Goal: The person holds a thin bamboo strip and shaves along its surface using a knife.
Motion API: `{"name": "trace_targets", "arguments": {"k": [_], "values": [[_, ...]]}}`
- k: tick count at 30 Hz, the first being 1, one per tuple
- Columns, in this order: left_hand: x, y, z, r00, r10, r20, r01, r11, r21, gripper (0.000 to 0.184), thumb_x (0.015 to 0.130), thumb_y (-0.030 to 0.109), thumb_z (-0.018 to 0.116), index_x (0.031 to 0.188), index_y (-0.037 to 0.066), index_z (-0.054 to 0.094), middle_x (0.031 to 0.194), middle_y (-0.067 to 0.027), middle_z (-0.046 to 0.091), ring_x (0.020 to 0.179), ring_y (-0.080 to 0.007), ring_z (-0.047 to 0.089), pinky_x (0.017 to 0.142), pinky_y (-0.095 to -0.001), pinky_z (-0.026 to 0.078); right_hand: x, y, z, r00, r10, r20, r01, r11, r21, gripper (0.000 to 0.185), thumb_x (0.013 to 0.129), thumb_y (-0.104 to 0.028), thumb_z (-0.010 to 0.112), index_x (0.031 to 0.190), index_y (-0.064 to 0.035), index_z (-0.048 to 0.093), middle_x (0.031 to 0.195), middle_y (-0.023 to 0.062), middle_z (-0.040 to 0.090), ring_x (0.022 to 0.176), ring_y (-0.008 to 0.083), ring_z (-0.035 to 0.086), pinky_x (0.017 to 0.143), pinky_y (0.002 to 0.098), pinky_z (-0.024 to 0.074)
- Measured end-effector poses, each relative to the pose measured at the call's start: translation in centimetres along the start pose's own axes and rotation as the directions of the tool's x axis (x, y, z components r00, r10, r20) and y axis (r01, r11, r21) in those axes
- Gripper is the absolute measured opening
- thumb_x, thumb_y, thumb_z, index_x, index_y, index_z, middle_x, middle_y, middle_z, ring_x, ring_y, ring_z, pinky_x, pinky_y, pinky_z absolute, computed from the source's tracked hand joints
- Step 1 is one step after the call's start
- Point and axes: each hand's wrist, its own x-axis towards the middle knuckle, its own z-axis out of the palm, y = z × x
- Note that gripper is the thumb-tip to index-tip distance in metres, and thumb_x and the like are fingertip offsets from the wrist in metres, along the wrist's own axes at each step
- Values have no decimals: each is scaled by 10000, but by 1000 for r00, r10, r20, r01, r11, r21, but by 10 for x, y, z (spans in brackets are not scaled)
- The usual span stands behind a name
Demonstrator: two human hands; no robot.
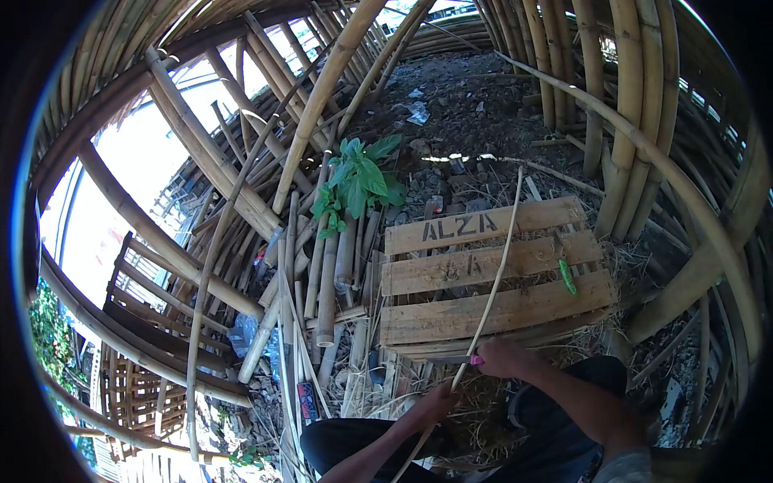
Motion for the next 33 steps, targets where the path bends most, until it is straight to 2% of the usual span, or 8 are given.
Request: {"name": "trace_targets", "arguments": {"k": [8, 11, 13, 16, 20, 29, 31, 33], "values": [[8, -17, 5, 1000, 27, -7, -26, 998, 52, 275, 938, 285, 427, 1021, 27, 470, 733, -26, 472, 676, -112, 441, 601, -299, 401, -1, -3, -4, 997, 50, 65, -52, 998, 31, 219, 727, -218, 576, 747, -8, 635, 701, 222, 616, 726, 378, 626, 691, 464, 504], [7, -15, 5, 1000, -5, 6, 5, 1000, -13, 295, 942, 299, 430, 1033, 21, 469, 741, -32, 484, 673, -120, 455, 595, -308, 419, -2, -6, -8, 989, 69, 134, -70, 998, 7, 250, 766, -231, 549, 781, 8, 620, 777, 223, 629, 784, 377, 626, 727, 469, 499], [3, -4, 3, 997, -71, 26, 72, 997, -35, 313, 940, 306, 435, 1047, 14, 467, 753, -40, 497, 682, -125, 469, 605, -321, 437, -2, -6, -8, 986, 82, 143, -85, 996, 12, 252, 770, -231, 545, 792, 8, 623, 787, 224, 630, 790, 377, 626, 732, 468, 498], [1, -1, 1, 997, -70, 19, 70, 997, 27, 325, 938, 312, 439, 1056, 10, 466, 752, -46, 501, 683, -120, 474, 604, -323, 447, -2, -3, -5, 983, 90, 162, -96, 995, 25, 260, 776, -235, 541, 816, 7, 627, 801, 224, 633, 800, 378, 625, 739, 468, 498], [-7, 14, -2, 995, -97, 27, 98, 995, -25, 318, 933, 304, 448, 1058, 12, 467, 742, -47, 502, 673, -115, 475, 597, -313, 442, -3, -4, -7, 976, 83, 201, -89, 996, 22, 271, 777, -246, 547, 839, 5, 628, 800, 225, 635, 802, 379, 625, 744, 467, 498], [-5, 11, -3, 997, -42, 65, 45, 998, -49, 298, 909, 244, 464, 1083, 3, 451, 751, -55, 511, 682, -112, 470, 601, -301, 419, -5, -6, -9, 978, 77, 195, -82, 996, 22, 244, 753, -235, 574, 830, -10, 629, 788, 220, 635, 799, 379, 626, 747, 464, 500], [-2, 1, -1, 1000, 25, 17, -26, 1000, 17, 298, 900, 231, 464, 1091, 3, 447, 772, -72, 520, 707, -124, 480, 629, -310, 424, -4, -8, -11, 977, 89, 194, -93, 996, 10, 238, 748, -230, 576, 826, -12, 630, 785, 219, 635, 797, 376, 627, 745, 462, 501], [-1, -1, 0, 1000, -7, 30, 6, 1000, 15, 296, 898, 226, 462, 1095, 7, 448, 783, -79, 526, 716, -132, 484, 640, -311, 425, -5, -7, -10, 976, 102, 192, -104, 995, -2, 232, 743, -226, 579, 822, -14, 631, 783, 218, 634, 795, 372, 628, 743, 460, 501]]}}
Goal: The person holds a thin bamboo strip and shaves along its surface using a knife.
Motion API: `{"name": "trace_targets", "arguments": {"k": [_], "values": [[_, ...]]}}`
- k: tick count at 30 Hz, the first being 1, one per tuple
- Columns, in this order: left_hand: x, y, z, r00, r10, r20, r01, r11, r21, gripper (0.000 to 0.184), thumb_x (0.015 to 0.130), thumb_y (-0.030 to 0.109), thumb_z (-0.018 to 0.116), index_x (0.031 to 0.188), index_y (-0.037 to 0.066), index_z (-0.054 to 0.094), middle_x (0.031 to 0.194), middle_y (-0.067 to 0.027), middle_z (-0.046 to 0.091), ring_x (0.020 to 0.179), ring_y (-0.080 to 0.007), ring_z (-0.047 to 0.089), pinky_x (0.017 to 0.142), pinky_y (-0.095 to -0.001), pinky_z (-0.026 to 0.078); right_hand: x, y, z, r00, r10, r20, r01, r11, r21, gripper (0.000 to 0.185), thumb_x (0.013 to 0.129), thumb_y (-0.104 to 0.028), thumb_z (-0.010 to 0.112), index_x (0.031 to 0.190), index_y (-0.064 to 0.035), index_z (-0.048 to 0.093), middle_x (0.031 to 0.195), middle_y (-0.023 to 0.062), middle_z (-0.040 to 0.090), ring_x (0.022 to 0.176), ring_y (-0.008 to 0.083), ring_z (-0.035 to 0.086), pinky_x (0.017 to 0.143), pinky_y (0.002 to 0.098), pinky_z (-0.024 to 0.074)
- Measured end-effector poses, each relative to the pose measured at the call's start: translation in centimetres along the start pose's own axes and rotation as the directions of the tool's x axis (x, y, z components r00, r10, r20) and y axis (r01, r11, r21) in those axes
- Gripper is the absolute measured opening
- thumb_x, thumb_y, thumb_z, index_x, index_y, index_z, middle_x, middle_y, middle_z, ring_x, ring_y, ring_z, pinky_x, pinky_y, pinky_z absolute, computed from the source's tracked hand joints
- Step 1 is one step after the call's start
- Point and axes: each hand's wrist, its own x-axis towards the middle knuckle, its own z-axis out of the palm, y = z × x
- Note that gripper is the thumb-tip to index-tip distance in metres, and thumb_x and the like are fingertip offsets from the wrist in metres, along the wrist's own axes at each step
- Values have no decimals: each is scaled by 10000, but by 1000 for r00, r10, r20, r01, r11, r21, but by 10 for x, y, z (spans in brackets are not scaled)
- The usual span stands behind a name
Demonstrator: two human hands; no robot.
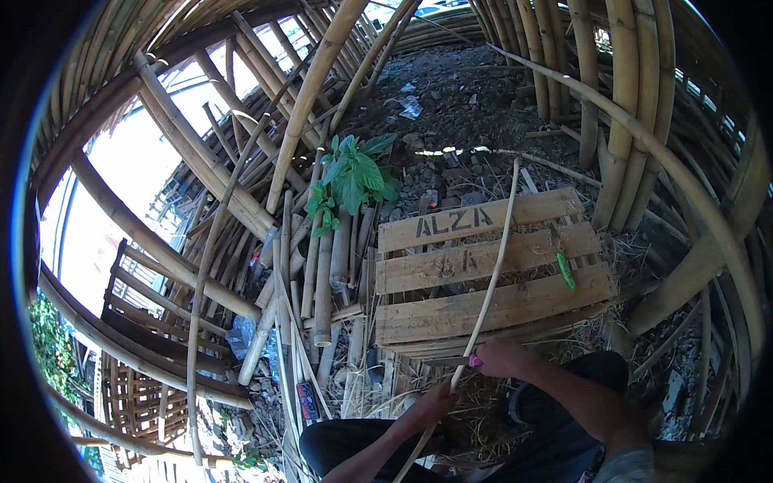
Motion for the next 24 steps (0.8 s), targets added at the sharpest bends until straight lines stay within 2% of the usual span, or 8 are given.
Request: {"name": "trace_targets", "arguments": {"k": [2, 11, 19, 24], "values": [[0, 4, -1, 999, -30, 10, 30, 1000, -3, 294, 895, 222, 460, 1098, 10, 448, 795, -86, 532, 725, -140, 489, 650, -313, 426, 0, 2, 2, 997, -39, -60, 38, 999, -24, 242, 746, -245, 581, 770, -9, 626, 717, 227, 621, 732, 382, 629, 708, 468, 506], [-1, 3, -2, 998, -62, 17, 62, 998, 5, 237, 883, 209, 468, 1033, 26, 490, 774, -85, 531, 707, -149, 502, 629, -318, 429, 4, 8, 11, 995, -49, -86, 48, 999, -15, 259, 754, -267, 578, 771, -15, 634, 709, 225, 621, 722, 380, 628, 706, 465, 507], [-4, 13, -3, 999, -46, 2, 46, 999, 2, 235, 885, 214, 474, 1016, 19, 479, 750, -73, 517, 690, -148, 481, 617, -324, 417, 7, 11, 15, 997, -40, -65, 39, 999, -23, 276, 760, -281, 579, 781, -13, 642, 717, 220, 624, 727, 375, 628, 709, 455, 508], [2, -8, 2, 1000, -3, -10, 3, 1000, 3, 218, 887, 211, 471, 1000, 24, 466, 739, -64, 500, 681, -144, 463, 613, -323, 412, 3, 5, 6, 999, -15, -34, 15, 1000, -3, 273, 751, -271, 581, 783, -8, 648, 722, 219, 625, 732, 369, 630, 710, 450, 508]]}}
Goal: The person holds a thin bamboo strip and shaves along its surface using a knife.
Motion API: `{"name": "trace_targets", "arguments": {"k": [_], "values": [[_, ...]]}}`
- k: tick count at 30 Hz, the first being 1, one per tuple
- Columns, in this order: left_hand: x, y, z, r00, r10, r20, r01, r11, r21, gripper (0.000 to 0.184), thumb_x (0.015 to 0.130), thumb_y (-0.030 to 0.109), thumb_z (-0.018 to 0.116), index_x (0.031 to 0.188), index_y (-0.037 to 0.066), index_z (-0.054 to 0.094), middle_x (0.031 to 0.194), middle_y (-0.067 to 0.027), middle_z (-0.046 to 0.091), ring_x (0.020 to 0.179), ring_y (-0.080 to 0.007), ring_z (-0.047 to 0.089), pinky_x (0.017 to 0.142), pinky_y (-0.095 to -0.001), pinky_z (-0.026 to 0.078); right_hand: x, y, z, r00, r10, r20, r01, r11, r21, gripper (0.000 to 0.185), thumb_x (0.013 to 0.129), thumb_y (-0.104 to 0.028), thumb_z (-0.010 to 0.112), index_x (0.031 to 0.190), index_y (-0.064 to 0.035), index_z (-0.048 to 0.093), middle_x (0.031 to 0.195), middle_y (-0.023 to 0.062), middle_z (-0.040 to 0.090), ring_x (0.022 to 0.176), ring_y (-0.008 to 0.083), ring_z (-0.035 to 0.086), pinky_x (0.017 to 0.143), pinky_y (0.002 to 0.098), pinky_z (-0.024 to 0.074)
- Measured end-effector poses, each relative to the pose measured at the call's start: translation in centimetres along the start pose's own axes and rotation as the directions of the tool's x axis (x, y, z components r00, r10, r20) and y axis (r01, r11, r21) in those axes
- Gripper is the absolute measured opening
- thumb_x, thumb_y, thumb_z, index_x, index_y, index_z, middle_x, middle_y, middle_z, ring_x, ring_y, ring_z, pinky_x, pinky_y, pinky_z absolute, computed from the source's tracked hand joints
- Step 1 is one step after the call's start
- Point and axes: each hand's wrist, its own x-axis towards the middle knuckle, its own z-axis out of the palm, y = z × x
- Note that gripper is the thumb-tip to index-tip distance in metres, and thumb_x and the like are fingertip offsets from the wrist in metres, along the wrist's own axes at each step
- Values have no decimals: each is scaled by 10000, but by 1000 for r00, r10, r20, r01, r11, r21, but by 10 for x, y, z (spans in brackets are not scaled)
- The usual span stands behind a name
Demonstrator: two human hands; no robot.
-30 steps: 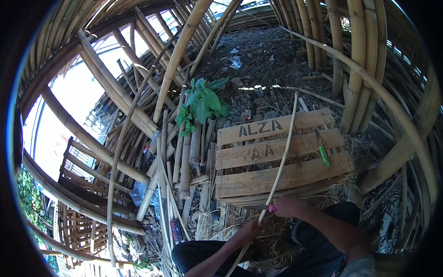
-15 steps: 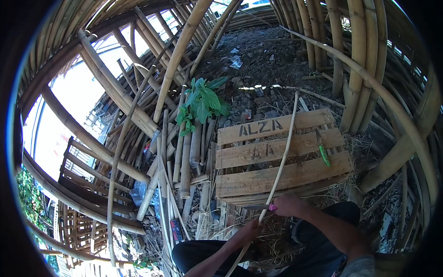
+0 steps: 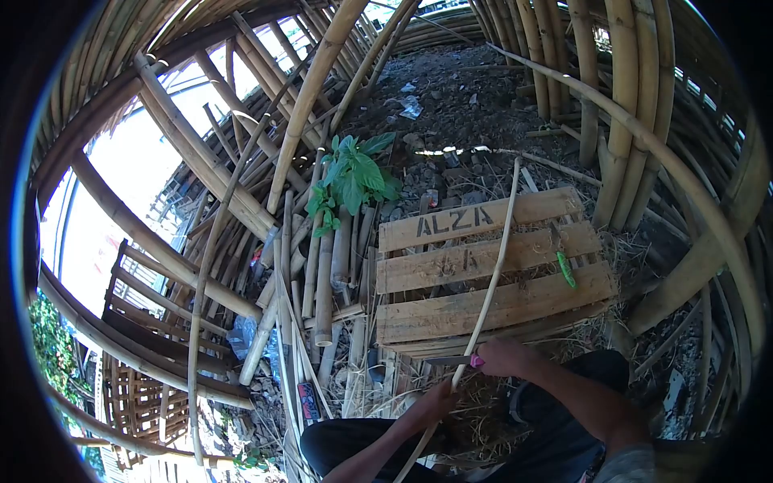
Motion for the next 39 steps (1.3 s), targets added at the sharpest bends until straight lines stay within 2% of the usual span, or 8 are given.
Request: {"name": "trace_targets", "arguments": {"k": [2, 14, 23, 25, 39], "values": [[2, -5, 1, 1000, -2, -8, 2, 1000, 5, 210, 887, 208, 470, 992, 27, 464, 735, -61, 494, 679, -142, 457, 611, -321, 410, -1, -4, -6, 996, 31, 79, -32, 1000, 1, 252, 734, -225, 590, 838, 2, 629, 799, 229, 632, 799, 377, 628, 735, 456, 503], [2, -3, 1, 1000, -1, -9, 1, 998, 58, 275, 875, 200, 480, 1065, 3, 452, 769, -99, 539, 696, -163, 508, 620, -338, 433, -4, -4, -6, 997, 31, 70, -33, 999, 30, 243, 740, -227, 590, 822, -4, 641, 798, 228, 632, 789, 381, 626, 727, 456, 505], [4, -9, 2, 1000, 2, 6, -2, 999, 51, 253, 882, 203, 475, 1036, 4, 448, 767, -103, 534, 700, -163, 500, 631, -333, 430, -8, -10, -13, 994, 64, 86, -68, 996, 52, 245, 742, -219, 593, 828, 5, 642, 814, 232, 633, 804, 378, 626, 743, 451, 505], [0, 4, -1, 999, -53, 12, 52, 998, 45, 246, 889, 210, 472, 1019, 2, 449, 761, -105, 528, 700, -169, 491, 640, -337, 426, -8, -10, -13, 994, 60, 87, -64, 997, 50, 245, 741, -217, 594, 830, 6, 643, 815, 231, 633, 804, 378, 626, 742, 449, 505], [-6, 14, -3, 1000, -18, 5, 17, 998, 63, 260, 903, 240, 461, 990, -4, 458, 772, -112, 515, 735, -177, 484, 682, -348, 420, -6, -7, -10, 993, 68, 95, -71, 997, 30, 239, 733, -204, 591, 834, 7, 642, 796, 218, 636, 795, 369, 632, 726, 449, 510]]}}
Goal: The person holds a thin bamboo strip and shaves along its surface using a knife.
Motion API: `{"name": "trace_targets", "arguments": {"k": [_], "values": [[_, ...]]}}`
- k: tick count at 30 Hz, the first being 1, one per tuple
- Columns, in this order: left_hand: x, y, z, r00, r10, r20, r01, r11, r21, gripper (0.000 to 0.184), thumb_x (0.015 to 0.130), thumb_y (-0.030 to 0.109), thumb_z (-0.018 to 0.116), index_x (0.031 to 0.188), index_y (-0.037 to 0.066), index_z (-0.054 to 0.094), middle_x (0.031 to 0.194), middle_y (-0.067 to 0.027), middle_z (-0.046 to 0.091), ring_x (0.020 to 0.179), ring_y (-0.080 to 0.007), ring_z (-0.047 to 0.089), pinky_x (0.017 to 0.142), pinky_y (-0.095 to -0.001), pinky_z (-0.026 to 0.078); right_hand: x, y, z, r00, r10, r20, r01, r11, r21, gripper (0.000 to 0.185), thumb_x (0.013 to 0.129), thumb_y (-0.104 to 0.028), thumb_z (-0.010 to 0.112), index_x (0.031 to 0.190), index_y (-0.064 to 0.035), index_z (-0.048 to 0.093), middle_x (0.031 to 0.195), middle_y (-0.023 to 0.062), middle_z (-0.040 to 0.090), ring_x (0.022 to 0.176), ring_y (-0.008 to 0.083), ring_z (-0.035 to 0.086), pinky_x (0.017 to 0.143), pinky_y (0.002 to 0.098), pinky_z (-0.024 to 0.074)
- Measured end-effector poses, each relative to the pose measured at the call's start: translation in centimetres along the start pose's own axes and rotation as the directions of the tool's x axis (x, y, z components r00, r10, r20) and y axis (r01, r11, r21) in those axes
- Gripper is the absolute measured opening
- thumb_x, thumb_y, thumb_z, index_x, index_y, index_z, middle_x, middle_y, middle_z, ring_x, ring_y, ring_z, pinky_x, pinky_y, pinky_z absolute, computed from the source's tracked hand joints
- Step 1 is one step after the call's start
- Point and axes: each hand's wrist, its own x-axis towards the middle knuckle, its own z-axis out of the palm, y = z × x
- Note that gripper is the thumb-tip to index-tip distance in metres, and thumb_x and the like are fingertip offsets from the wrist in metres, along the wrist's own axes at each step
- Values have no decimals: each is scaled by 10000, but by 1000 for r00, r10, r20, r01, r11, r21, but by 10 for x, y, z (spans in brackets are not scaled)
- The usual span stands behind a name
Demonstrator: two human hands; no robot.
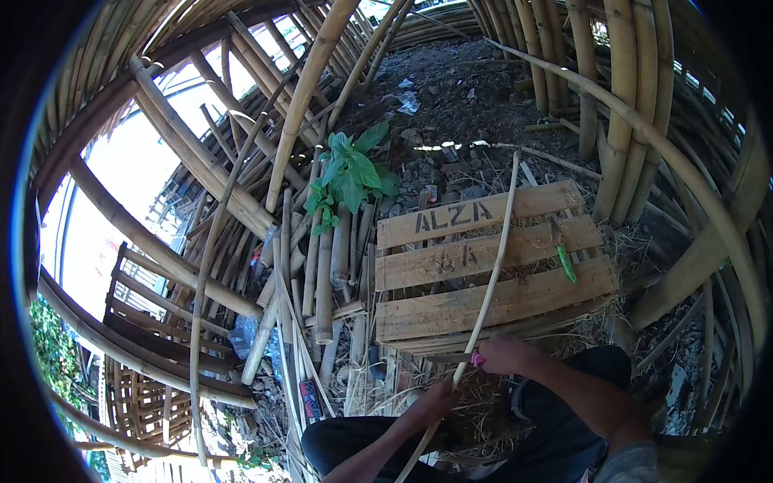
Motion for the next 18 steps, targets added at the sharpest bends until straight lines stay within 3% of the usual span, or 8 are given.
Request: {"name": "trace_targets", "arguments": {"k": [3, 5, 12, 14, 18], "values": [[2, -2, 0, 1000, 7, -5, -7, 1000, -23, 239, 899, 233, 461, 981, 8, 466, 767, -97, 509, 731, -170, 482, 674, -339, 421, 0, 1, 2, 1000, -1, -15, 1, 1000, 0, 244, 734, -212, 595, 836, 4, 642, 790, 218, 636, 797, 371, 631, 726, 453, 508], [3, -4, 2, 1000, 7, -2, -7, 999, -38, 229, 897, 229, 461, 978, 15, 470, 764, -91, 507, 728, -166, 481, 669, -334, 421, 2, 4, 6, 993, -65, -98, 63, 998, -22, 283, 762, -284, 573, 794, -10, 638, 750, 218, 630, 749, 375, 632, 691, 459, 509], [3, 2, 1, 999, -27, -41, 23, 995, -94, 197, 899, 211, 438, 977, 37, 487, 740, -49, 492, 707, -137, 475, 631, -313, 416, 10, 7, 10, 979, -97, -180, 100, 995, 11, 275, 756, -278, 569, 740, -10, 632, 690, 229, 610, 700, 392, 621, 661, 471, 504], [5, -1, 1, 997, -73, -37, 69, 993, -99, 199, 902, 210, 432, 987, 40, 493, 742, -36, 492, 702, -125, 469, 621, -306, 414, 11, 4, 5, 957, -12, -289, 9, 1000, -12, 273, 772, -281, 552, 767, -27, 652, 713, 214, 627, 719, 368, 633, 668, 473, 505], [12, -24, 5, 998, 39, -59, -44, 995, -92, 214, 906, 220, 432, 1013, 50, 504, 720, 6, 466, 664, -89, 427, 578, -284, 390, 16, 10, 16, 925, 28, -380, -18, 999, 28, 263, 764, -269, 551, 721, -29, 649, 679, 213, 619, 681, 365, 633, 650, 471, 507]]}}
